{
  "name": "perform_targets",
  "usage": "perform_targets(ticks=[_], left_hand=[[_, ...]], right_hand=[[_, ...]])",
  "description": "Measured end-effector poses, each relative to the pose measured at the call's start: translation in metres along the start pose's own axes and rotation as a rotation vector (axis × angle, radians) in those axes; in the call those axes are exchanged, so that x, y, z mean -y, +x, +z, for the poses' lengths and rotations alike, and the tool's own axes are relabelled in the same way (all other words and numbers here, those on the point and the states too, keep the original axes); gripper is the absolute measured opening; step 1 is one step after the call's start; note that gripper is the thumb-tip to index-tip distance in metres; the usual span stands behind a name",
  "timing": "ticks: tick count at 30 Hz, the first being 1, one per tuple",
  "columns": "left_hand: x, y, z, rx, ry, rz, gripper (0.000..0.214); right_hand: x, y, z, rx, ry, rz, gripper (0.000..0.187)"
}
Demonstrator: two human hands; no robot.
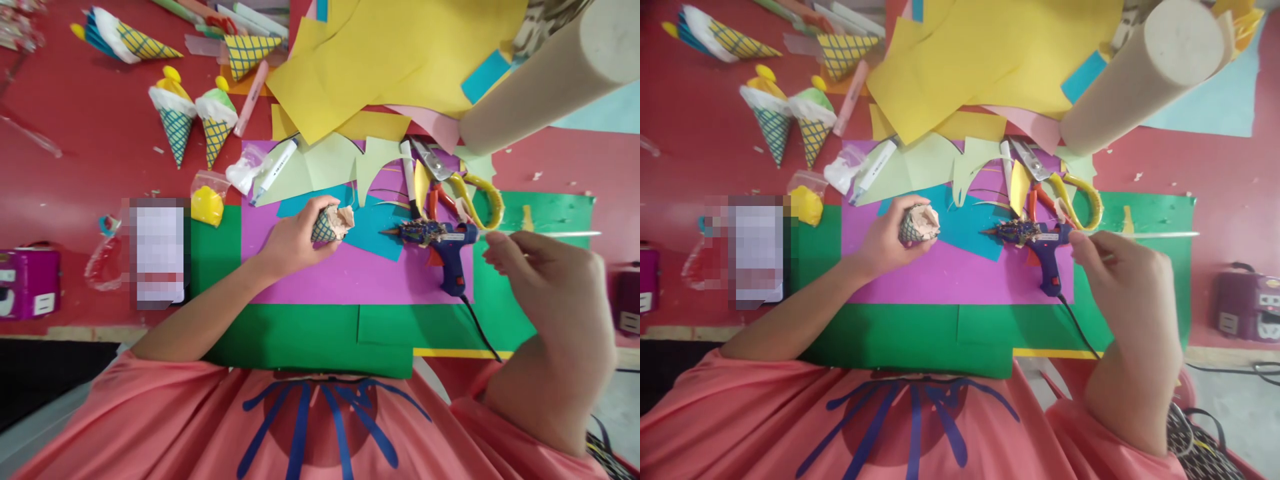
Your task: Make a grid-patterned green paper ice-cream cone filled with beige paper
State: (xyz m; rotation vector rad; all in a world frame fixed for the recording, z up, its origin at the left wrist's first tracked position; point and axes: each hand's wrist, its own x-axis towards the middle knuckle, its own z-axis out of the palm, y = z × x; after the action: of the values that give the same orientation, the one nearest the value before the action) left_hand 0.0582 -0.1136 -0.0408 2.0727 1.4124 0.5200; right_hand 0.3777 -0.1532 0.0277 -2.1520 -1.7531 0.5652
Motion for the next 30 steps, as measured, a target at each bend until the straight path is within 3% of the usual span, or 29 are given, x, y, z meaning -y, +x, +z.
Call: perform_targets(ticks=[1, 3, 5, 8, 13, 17, 30], left_hand=[[0.0, 0.0, 0.0, 0.014, 0.011, 0.007, 0.057], [-0.001, -0.001, -0.001, 0.04, 0.033, 0.021, 0.058], [-0.002, -0.002, -0.002, 0.062, 0.05, 0.028, 0.058], [-0.003, -0.002, -0.003, 0.087, 0.072, 0.028, 0.059], [-0.003, 0.0, -0.004, 0.113, 0.094, 0.012, 0.062], [-0.002, 0.0, -0.003, 0.128, 0.09, 0.008, 0.061], [-0.007, 0.001, -0.007, 0.188, 0.115, -0.017, 0.05]], right_hand=[[0.011, -0.002, 0.003, -0.051, 0.037, -0.075, 0.027], [0.035, -0.002, 0.016, -0.021, 0.173, -0.399, 0.018], [0.054, 0.001, 0.035, 0.051, 0.263, -0.685, 0.026], [0.072, 0.007, 0.06, 0.081, 0.28, -0.886, 0.038], [0.076, 0.011, 0.076, 0.093, 0.26, -0.983, 0.042], [0.075, 0.007, 0.081, 0.005, 0.157, -1.053, 0.04], [0.08, -0.004, 0.091, 0.024, 0.103, -1.081, 0.037]])
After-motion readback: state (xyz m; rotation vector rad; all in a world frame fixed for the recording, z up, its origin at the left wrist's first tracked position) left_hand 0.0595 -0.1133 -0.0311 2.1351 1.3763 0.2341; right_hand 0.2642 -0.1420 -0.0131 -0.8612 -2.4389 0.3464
